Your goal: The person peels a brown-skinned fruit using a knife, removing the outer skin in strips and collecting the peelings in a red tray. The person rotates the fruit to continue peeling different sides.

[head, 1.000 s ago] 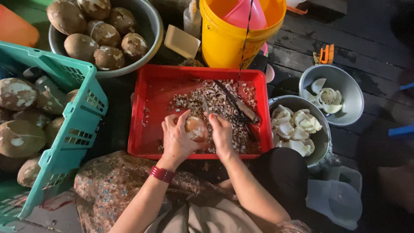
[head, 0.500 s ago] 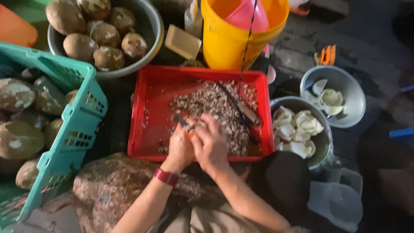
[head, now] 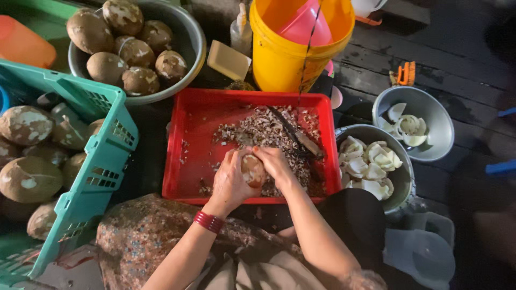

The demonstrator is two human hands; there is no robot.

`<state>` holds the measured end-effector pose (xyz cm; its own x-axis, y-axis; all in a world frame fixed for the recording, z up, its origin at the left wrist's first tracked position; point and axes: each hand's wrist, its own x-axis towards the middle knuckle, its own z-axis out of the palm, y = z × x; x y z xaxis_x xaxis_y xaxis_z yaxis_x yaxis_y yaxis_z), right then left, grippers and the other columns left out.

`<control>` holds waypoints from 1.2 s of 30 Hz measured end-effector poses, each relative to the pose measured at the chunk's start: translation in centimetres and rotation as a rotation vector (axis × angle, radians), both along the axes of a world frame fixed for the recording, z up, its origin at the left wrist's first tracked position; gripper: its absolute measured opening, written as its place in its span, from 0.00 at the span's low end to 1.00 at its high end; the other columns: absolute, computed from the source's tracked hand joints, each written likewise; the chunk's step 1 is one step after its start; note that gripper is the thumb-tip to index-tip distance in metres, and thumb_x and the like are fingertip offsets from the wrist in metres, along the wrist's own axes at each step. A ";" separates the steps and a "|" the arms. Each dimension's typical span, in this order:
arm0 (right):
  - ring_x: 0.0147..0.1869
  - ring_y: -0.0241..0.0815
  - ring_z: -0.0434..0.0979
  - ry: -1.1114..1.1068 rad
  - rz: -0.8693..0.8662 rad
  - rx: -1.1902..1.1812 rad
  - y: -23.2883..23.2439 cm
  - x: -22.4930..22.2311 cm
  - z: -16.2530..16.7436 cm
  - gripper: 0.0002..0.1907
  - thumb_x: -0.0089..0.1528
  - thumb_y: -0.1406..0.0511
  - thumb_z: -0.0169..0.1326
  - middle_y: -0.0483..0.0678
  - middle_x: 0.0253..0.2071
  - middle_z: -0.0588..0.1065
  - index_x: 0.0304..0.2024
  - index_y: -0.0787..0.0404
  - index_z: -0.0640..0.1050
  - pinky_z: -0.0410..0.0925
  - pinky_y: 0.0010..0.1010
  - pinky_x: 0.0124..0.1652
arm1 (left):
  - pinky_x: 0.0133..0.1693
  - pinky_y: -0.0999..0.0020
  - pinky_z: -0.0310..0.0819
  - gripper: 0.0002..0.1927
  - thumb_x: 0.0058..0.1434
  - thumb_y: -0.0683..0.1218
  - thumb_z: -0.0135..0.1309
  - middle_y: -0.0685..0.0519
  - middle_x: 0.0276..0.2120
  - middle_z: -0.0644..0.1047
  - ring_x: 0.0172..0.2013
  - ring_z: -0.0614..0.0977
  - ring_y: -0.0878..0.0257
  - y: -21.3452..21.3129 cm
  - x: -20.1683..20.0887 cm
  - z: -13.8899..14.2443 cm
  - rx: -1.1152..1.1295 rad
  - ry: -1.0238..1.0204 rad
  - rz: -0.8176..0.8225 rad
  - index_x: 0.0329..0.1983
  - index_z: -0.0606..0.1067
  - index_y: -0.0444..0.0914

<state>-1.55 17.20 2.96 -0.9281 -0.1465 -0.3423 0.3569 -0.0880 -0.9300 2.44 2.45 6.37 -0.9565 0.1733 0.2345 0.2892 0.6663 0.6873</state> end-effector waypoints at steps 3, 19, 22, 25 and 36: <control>0.38 0.47 0.81 0.136 -0.121 0.435 0.2 0.5 0.4 0.18 0.70 0.56 0.51 0.59 0.37 0.83 0.54 0.56 0.84 0.71 0.34 0.41 | 0.43 0.51 0.77 0.41 0.38 0.45 0.71 0.40 0.47 0.73 0.47 0.79 0.41 0.2 -0.1 0.5 0.000 0.068 -0.016 0.57 0.69 0.36; 0.43 0.36 0.81 0.160 -0.208 0.019 0.4 1.3 -2.9 0.18 0.67 0.59 0.49 0.43 0.43 0.78 0.48 0.64 0.83 0.75 0.28 0.44 | 0.50 0.51 0.74 0.48 0.33 0.49 0.72 0.42 0.52 0.74 0.51 0.77 0.44 -0.1 0.0 3.1 -0.079 -0.140 0.111 0.62 0.69 0.42; 0.44 0.42 0.80 0.565 -0.289 0.560 -2.5 5.8 1.4 0.17 0.68 0.59 0.48 0.44 0.51 0.71 0.50 0.60 0.82 0.77 0.33 0.42 | 0.50 0.51 0.76 0.41 0.46 0.50 0.69 0.44 0.53 0.77 0.54 0.78 0.44 -0.5 -0.1 2.1 -0.057 0.000 0.045 0.65 0.70 0.44; 0.47 0.49 0.78 0.818 -0.336 0.717 -3.0 5.5 4.0 0.14 0.70 0.58 0.49 0.49 0.51 0.74 0.49 0.56 0.82 0.73 0.38 0.47 | 0.48 0.52 0.78 0.33 0.55 0.52 0.65 0.42 0.53 0.77 0.51 0.80 0.44 -0.3 -0.1 0.9 -0.041 -0.048 0.103 0.64 0.70 0.44; 0.55 0.50 0.77 0.854 -0.317 0.820 -2.5 4.3 3.9 0.14 0.64 0.61 0.53 0.58 0.57 0.74 0.45 0.62 0.83 0.73 0.34 0.49 | 0.45 0.51 0.78 0.36 0.47 0.52 0.68 0.40 0.51 0.75 0.48 0.80 0.42 -0.6 -0.1 0.5 -0.124 0.041 0.057 0.60 0.70 0.41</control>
<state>2.76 14.71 6.82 -0.8551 0.0999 0.5088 -0.3251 0.6612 -0.6762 2.31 1.82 6.86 -0.9557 0.1490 0.2539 0.2747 0.7615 0.5871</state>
